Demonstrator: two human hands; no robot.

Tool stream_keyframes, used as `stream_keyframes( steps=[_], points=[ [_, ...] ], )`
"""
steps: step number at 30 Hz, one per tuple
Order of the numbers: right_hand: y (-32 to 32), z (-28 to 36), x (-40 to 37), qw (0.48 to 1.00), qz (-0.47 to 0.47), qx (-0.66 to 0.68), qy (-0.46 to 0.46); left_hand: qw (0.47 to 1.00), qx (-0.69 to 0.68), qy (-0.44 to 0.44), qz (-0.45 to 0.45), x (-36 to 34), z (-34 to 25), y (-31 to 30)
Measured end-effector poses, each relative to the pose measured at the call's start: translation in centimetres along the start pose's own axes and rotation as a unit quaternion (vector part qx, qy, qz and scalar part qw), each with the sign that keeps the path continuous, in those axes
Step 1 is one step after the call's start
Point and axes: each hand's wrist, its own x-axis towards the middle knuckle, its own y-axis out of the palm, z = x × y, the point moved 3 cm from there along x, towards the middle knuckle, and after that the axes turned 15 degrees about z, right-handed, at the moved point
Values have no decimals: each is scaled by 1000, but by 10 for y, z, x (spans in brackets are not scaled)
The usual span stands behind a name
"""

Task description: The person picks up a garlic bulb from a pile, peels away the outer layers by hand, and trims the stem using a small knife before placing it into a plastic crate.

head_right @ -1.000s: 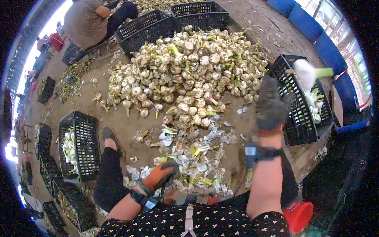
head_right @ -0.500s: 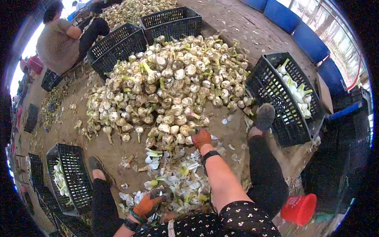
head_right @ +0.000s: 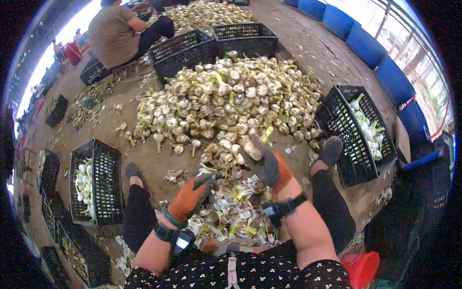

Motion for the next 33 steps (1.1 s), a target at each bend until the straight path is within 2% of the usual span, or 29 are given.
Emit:
stream_keyframes(
  steps=[1,2,3,4,5,6,7,8,9,10,12,14,15,17,18,19,20,22,23,25,26,28,29,30,32,33],
  points=[
    [12,9,-15,947,70,-311,37,1000,-2,2,-9,1,-6,-2],
    [31,15,-32,794,135,-589,68,997,53,48,-1,2,-16,-2],
    [43,15,-43,761,107,-636,72,990,108,92,7,2,-26,-1],
    [49,11,-52,726,78,-678,78,991,104,88,1,1,-37,0],
    [44,3,-52,792,40,-608,12,993,101,47,35,0,-48,3],
    [42,3,-60,793,44,-607,18,993,98,8,70,0,-52,7],
    [67,11,-71,703,46,-710,18,991,95,49,84,3,-46,10],
    [80,14,-78,599,49,-799,16,992,90,45,80,5,-40,12],
    [69,12,-82,539,52,-841,-11,991,95,41,91,7,-36,16],
    [71,11,-81,540,58,-840,-8,989,100,36,101,9,-34,18],
    [79,8,-76,507,121,-853,-31,988,111,28,103,9,-35,18],
    [79,2,-71,499,126,-857,-28,985,141,7,101,9,-33,16],
    [81,0,-68,497,131,-857,-43,986,165,21,34,9,-21,15],
    [84,-6,-65,497,139,-855,-58,986,163,42,17,10,-19,14],
    [87,-7,-64,476,128,-868,-55,984,163,68,4,11,-20,13],
    [88,-9,-62,454,116,-882,-52,989,146,20,5,15,-15,14],
    [88,-12,-60,457,116,-880,-52,989,148,18,6,18,-11,15],
    [85,-18,-58,398,100,-910,-55,988,144,-8,-47,21,-7,15],
    [84,-17,-56,402,99,-909,-55,986,140,-16,-84,18,-11,17],
    [80,-7,-53,629,93,-767,-87,990,129,10,-63,15,-16,12],
    [75,-7,-54,629,90,-767,-84,992,113,36,-44,11,-23,10],
    [57,-11,-51,821,93,-562,-37,997,79,15,-19,8,-30,6],
    [56,-11,-50,790,92,-604,-44,996,92,18,-5,8,-30,5],
    [57,-10,-53,791,91,-603,-44,994,107,19,9,7,-30,5],
    [78,-4,-59,678,92,-726,-76,996,80,43,-3,12,-13,7],
    [48,-16,-51,844,118,-520,50,988,109,105,-31,13,-12,7]
  ],
)
